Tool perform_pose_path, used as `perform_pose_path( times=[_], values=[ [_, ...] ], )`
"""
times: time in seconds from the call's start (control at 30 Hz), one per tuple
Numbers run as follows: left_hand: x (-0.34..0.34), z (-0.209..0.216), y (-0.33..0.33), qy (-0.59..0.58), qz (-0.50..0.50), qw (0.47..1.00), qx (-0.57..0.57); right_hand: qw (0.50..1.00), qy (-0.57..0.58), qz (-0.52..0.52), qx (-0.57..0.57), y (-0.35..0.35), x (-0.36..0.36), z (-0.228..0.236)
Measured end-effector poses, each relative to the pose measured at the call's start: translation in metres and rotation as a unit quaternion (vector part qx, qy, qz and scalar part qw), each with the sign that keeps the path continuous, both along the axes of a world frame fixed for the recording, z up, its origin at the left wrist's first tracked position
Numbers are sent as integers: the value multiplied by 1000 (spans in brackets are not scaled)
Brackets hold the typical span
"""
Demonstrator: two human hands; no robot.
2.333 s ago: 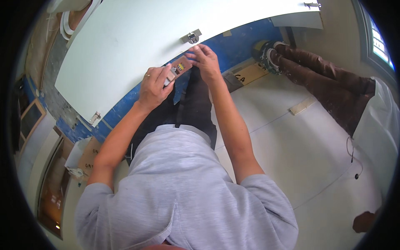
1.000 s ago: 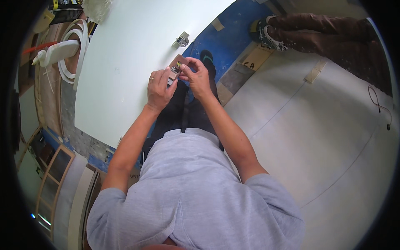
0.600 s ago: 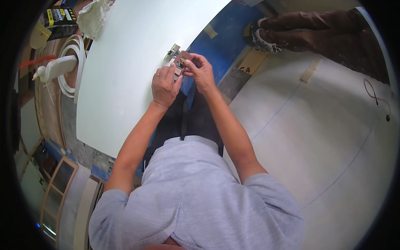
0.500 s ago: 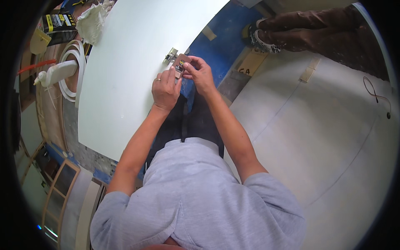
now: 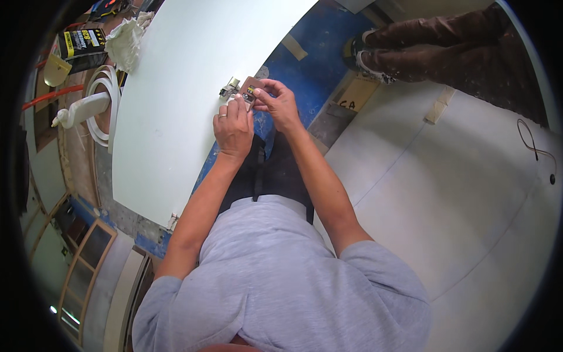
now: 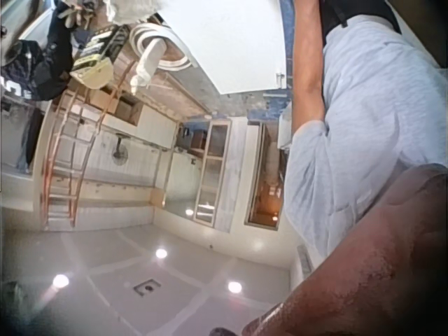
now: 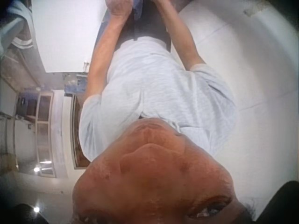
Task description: The person trims the excess edge banding from a white cabinet door using a metal scraper and smooths the edges with a sanding block.
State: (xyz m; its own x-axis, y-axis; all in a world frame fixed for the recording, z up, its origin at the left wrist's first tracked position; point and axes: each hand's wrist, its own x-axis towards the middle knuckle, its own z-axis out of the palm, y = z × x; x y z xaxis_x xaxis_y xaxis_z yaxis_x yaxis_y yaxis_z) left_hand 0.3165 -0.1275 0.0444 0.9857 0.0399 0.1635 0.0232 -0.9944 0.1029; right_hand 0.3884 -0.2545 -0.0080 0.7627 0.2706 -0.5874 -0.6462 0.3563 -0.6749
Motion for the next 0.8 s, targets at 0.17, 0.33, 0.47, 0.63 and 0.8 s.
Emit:
perform_pose_path(
  times=[0.17,0.33,0.47,0.63,0.8],
  values=[
    [18,-2,-11,14,6,1000,-2,1000,-2,-5,18,-8,15,-2],
    [52,-2,-25,0,-3,999,-43,999,-6,-39,19,-20,39,-2],
    [85,9,-38,61,13,990,-129,999,-25,-43,18,-44,72,12],
    [20,51,-16,89,3,981,-173,996,-3,87,1,-50,28,41],
    [-19,32,12,87,21,980,-177,997,19,66,27,-11,-11,24]
  ],
)
